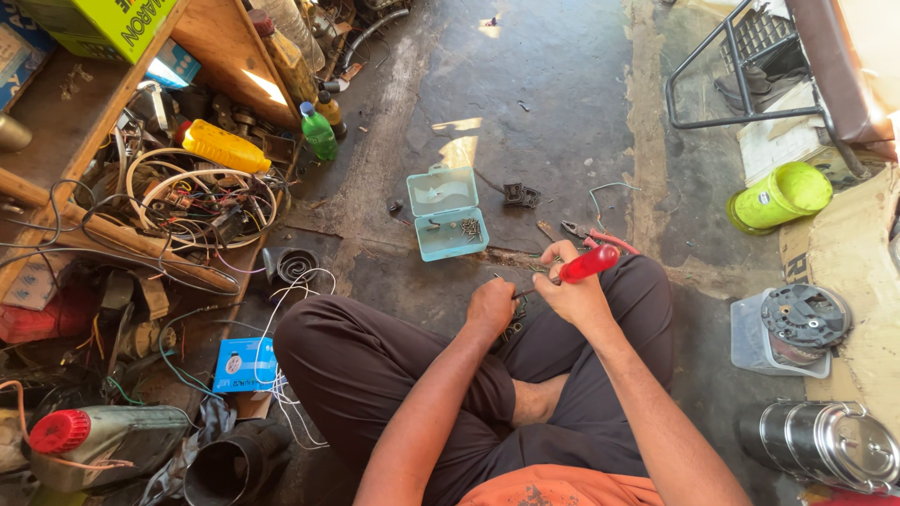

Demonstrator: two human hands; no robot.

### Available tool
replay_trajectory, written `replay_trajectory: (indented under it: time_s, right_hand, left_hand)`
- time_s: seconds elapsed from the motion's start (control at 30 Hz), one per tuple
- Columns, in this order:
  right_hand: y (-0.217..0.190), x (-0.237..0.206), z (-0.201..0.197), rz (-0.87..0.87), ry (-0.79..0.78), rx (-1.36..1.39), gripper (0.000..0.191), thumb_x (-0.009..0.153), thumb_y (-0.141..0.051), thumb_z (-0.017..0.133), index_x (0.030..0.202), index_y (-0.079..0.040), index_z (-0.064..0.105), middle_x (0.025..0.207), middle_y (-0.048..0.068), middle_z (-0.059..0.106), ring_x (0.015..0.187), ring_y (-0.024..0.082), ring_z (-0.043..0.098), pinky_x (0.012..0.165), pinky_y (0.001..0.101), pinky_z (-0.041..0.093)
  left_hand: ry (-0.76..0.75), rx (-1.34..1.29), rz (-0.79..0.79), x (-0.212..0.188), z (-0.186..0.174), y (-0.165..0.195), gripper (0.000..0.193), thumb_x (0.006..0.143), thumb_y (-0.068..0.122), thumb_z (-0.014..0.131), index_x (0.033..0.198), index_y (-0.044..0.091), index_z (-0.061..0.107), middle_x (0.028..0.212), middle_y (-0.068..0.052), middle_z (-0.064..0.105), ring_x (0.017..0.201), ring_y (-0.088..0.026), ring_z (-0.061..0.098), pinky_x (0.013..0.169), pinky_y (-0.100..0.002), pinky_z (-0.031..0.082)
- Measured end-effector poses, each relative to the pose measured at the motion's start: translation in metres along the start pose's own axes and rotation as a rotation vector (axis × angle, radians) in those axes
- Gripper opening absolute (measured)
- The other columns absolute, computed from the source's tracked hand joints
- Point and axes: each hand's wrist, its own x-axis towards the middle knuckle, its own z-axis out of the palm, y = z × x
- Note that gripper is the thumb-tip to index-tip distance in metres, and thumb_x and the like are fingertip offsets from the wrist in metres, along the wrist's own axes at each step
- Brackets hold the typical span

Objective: The person sits on the workshop floor and uses a red-handled screwdriver to unscrew and disassemble a small metal carburetor-like component. They manipulate the part with both hands, remove small screws into a plastic parts box, and reposition the component while working on it.

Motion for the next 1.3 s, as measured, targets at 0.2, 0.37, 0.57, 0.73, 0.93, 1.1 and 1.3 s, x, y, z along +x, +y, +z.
replay_trajectory:
  time_s: [0.2, 0.37, 0.57, 0.73, 0.93, 1.1, 1.3]
  right_hand:
    - [0.013, 0.005, 0.005, -0.095, -0.074, 0.074, 0.016, 0.077, -0.003, 0.072, 0.086, -0.004, 0.060, 0.073, -0.006, 0.056, 0.068, 0.004, 0.057, 0.061, 0.0247, 0.048]
    - [-0.011, 0.002, 0.004, 0.028, 0.026, -0.141, 0.019, 0.089, -0.021, 0.075, 0.086, -0.006, 0.065, 0.064, -0.003, 0.055, 0.060, 0.009, 0.054, 0.058, 0.0287, 0.045]
    - [-0.009, 0.001, -0.001, -0.041, 0.017, -0.044, 0.017, 0.081, -0.009, 0.068, 0.096, -0.008, 0.061, 0.059, -0.001, 0.048, 0.055, 0.008, 0.048, 0.055, 0.0296, 0.041]
    - [0.008, 0.006, 0.001, -0.084, -0.091, 0.021, 0.011, 0.074, 0.000, 0.069, 0.083, -0.005, 0.066, 0.067, -0.006, 0.052, 0.063, 0.006, 0.050, 0.058, 0.0269, 0.045]
    - [-0.013, 0.000, 0.002, 0.077, 0.069, -0.261, 0.022, 0.090, -0.025, 0.080, 0.085, -0.006, 0.070, 0.063, 0.000, 0.062, 0.061, 0.011, 0.061, 0.061, 0.0304, 0.048]
    - [-0.017, -0.001, -0.002, -0.047, 0.082, -0.158, 0.018, 0.085, -0.013, 0.073, 0.100, -0.007, 0.064, 0.058, 0.005, 0.055, 0.059, 0.015, 0.058, 0.061, 0.0337, 0.048]
    - [-0.014, -0.002, -0.003, -0.127, 0.013, -0.095, 0.013, 0.075, -0.008, 0.072, 0.084, -0.003, 0.063, 0.065, 0.003, 0.058, 0.061, 0.013, 0.057, 0.057, 0.0311, 0.049]
  left_hand:
    - [0.002, 0.004, -0.005, 0.001, 0.000, -0.001, 0.021, 0.083, 0.023, 0.079, 0.093, 0.006, 0.075, 0.100, -0.017, 0.069, 0.097, -0.039, 0.069, 0.085, -0.049, 0.055]
    - [-0.008, -0.009, -0.003, 0.001, -0.003, 0.003, 0.020, 0.084, 0.022, 0.079, 0.093, 0.005, 0.074, 0.100, -0.017, 0.068, 0.096, -0.039, 0.069, 0.084, -0.050, 0.055]
    - [-0.014, -0.001, 0.004, 0.002, -0.004, 0.003, 0.021, 0.083, 0.023, 0.079, 0.093, 0.005, 0.074, 0.100, -0.017, 0.068, 0.096, -0.039, 0.069, 0.084, -0.049, 0.056]
    - [-0.009, -0.013, -0.009, 0.002, -0.002, 0.002, 0.021, 0.083, 0.023, 0.079, 0.094, 0.005, 0.075, 0.100, -0.018, 0.069, 0.097, -0.040, 0.068, 0.085, -0.050, 0.055]
    - [-0.014, -0.013, -0.023, 0.002, -0.003, 0.003, 0.020, 0.085, 0.023, 0.078, 0.094, 0.006, 0.075, 0.100, -0.017, 0.069, 0.097, -0.040, 0.069, 0.085, -0.050, 0.055]
    - [-0.003, -0.003, -0.004, 0.002, -0.007, 0.005, 0.019, 0.084, 0.023, 0.078, 0.093, 0.006, 0.075, 0.100, -0.017, 0.069, 0.097, -0.039, 0.069, 0.085, -0.050, 0.055]
    - [0.002, 0.002, 0.010, 0.000, -0.006, 0.006, 0.019, 0.084, 0.022, 0.077, 0.093, 0.005, 0.074, 0.100, -0.017, 0.069, 0.097, -0.039, 0.069, 0.085, -0.050, 0.055]
